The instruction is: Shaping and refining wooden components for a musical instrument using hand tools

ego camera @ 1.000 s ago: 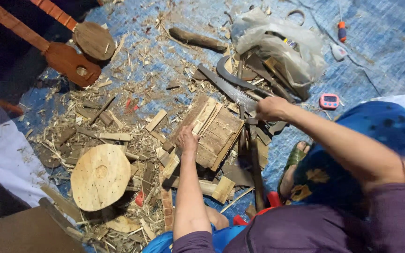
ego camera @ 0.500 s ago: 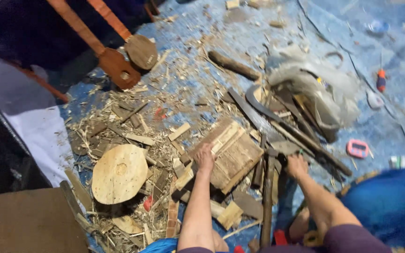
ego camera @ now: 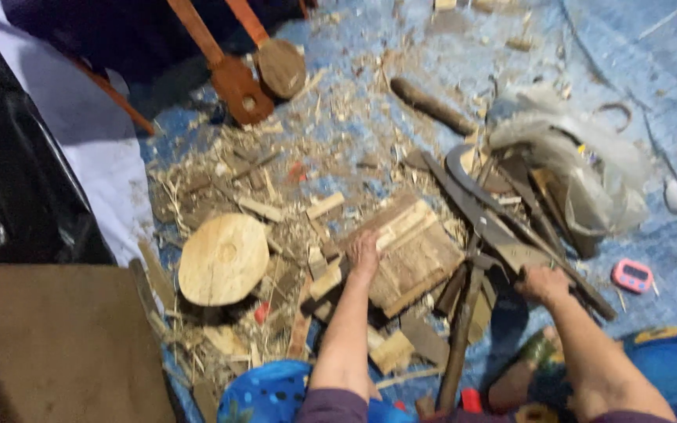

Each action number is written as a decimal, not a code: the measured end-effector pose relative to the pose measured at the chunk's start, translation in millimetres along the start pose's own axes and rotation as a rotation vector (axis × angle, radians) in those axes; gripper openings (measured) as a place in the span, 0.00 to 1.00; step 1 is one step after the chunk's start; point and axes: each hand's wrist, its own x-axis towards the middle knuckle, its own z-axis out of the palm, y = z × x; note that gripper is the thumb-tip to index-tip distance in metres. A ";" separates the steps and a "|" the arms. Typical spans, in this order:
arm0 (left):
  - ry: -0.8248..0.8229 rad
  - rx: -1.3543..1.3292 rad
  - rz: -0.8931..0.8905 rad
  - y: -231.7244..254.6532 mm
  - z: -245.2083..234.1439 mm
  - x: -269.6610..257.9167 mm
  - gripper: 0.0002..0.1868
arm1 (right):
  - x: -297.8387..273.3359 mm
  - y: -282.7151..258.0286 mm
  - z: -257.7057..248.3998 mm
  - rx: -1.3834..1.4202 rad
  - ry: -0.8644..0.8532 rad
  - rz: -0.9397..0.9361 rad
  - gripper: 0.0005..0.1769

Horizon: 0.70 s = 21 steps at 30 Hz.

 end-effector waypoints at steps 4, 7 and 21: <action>0.047 0.143 0.016 -1.9 -0.1 -2.4 0.30 | -29.7 7.0 -2.6 0.118 0.071 0.038 0.29; 0.152 0.256 0.088 9.9 -18.2 -9.1 0.26 | -50.5 6.9 -17.5 0.245 0.190 0.039 0.26; 0.232 0.241 0.075 41.3 -67.2 -33.7 0.15 | -181.4 -35.1 -174.3 1.453 0.281 0.035 0.20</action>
